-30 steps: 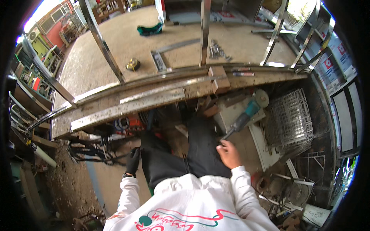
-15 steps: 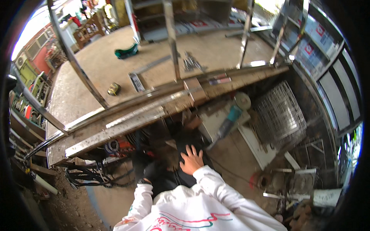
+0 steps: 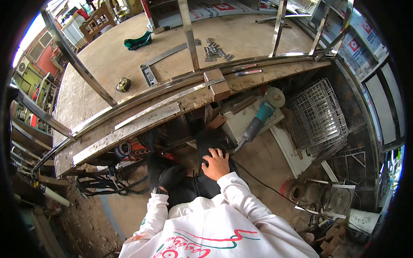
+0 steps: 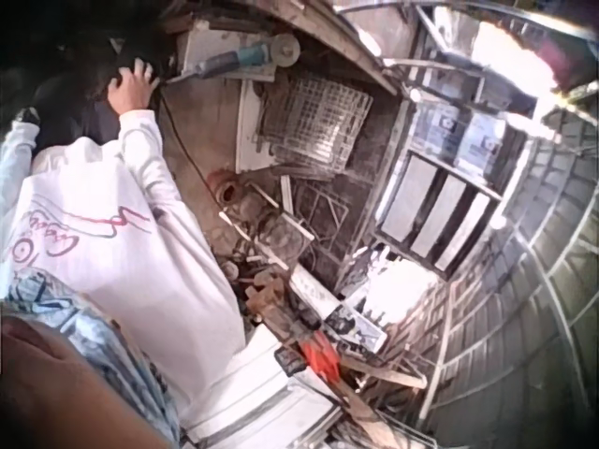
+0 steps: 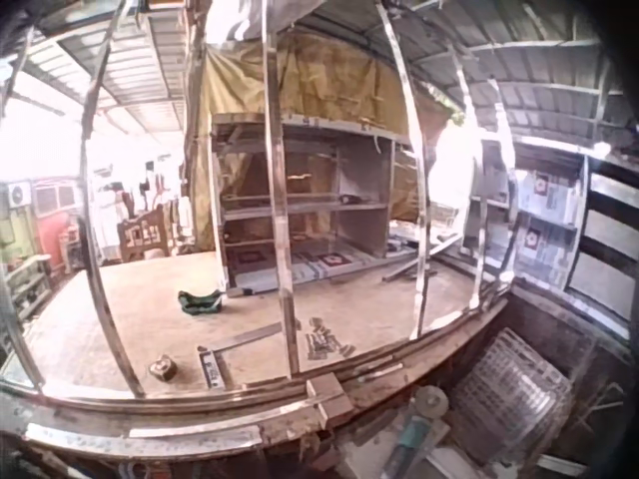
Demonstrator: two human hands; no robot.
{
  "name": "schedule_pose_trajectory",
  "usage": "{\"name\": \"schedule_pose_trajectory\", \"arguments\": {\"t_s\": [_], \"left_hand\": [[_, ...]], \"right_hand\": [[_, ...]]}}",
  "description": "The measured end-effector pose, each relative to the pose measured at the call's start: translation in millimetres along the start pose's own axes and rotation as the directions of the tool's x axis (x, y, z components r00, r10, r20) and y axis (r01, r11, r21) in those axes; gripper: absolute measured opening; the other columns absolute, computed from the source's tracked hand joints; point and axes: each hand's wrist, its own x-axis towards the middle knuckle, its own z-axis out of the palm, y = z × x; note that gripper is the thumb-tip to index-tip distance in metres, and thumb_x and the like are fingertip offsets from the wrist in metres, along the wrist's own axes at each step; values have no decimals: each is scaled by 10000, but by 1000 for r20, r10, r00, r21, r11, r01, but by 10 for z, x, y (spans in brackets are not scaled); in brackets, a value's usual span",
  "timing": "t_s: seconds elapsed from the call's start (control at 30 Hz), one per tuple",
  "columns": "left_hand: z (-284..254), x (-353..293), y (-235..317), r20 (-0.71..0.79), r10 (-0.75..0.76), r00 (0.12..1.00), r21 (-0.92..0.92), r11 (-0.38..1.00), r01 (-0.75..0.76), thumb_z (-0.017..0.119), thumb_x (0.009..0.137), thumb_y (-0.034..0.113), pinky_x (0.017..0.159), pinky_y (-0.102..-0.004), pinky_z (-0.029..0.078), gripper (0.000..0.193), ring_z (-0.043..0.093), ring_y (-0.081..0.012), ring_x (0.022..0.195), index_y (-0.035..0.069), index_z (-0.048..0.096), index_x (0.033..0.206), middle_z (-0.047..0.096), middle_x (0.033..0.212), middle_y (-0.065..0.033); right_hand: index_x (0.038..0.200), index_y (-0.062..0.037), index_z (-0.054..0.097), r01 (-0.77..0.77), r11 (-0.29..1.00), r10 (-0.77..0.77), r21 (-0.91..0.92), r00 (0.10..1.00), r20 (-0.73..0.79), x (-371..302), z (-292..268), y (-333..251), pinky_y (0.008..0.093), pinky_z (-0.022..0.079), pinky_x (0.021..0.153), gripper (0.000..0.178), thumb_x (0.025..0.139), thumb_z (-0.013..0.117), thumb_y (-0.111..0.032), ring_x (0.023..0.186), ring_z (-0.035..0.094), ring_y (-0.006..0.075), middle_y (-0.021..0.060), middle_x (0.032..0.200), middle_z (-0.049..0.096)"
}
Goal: The person measures a metal bar with a tape measure and marks it with a marker. They then use an angle grinder to cut the metal bar, producing sparks. The person handles the cut metal piece and places it on the workbench.
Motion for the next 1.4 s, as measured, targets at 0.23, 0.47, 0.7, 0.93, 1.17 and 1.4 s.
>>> {"name": "schedule_pose_trajectory", "arguments": {"t_s": [0.23,0.47,0.7,0.93,1.17,1.4], "left_hand": [[-742,723,378,-282,323,903,-23,939,-343,709,960,286,880,-475,576,286,711,-396,1060,105,755,1178,743,1157,-160],[-577,803,123,-326,254,911,38,966,-255,724,968,235,973,-446,545,350,680,-414,1138,33,716,1254,712,1237,-209],[196,185,154,-242,18,970,-350,931,-105,743,961,197,750,-441,565,200,725,-415,870,43,781,1082,741,887,-194],[-1419,1361,726,-749,125,651,-123,938,-323,753,940,86,894,-364,561,167,724,-302,992,0,735,1082,731,1085,-174],[-3220,3026,-978,-718,28,695,414,820,395,779,845,629,990,-505,523,807,633,-427,1243,28,606,1356,632,1370,-275],[-3813,3002,-1865,-690,239,683,557,779,289,749,934,549,753,-493,512,576,684,-363,869,7,668,1110,710,962,-194]], "right_hand": [[1124,-188,805,23,1000,-22,22,999,-41,31,-25,-36,607,360,1123,307,855,772,-331,1402,475,308,56,1444,601],[1036,-164,809,23,991,-6,135,992,-125,-39,-20,61,592,368,1114,239,861,763,-319,1344,522,298,54,1385,645],[993,-166,806,12,981,18,195,988,-152,13,1,119,583,375,1101,203,851,768,-306,1293,564,303,15,1308,680],[971,-178,791,37,986,0,160,975,-224,21,123,166,618,388,1064,178,824,782,-277,1275,568,306,14,1275,684],[954,-175,788,53,972,-13,229,985,-173,102,-57,37,552,409,1052,163,837,776,-288,1264,568,286,-2,1283,682],[1029,-156,763,46,899,54,436,975,-213,257,-126,2,498,453,996,179,864,768,-226,1164,614,270,7,1199,692]]}}
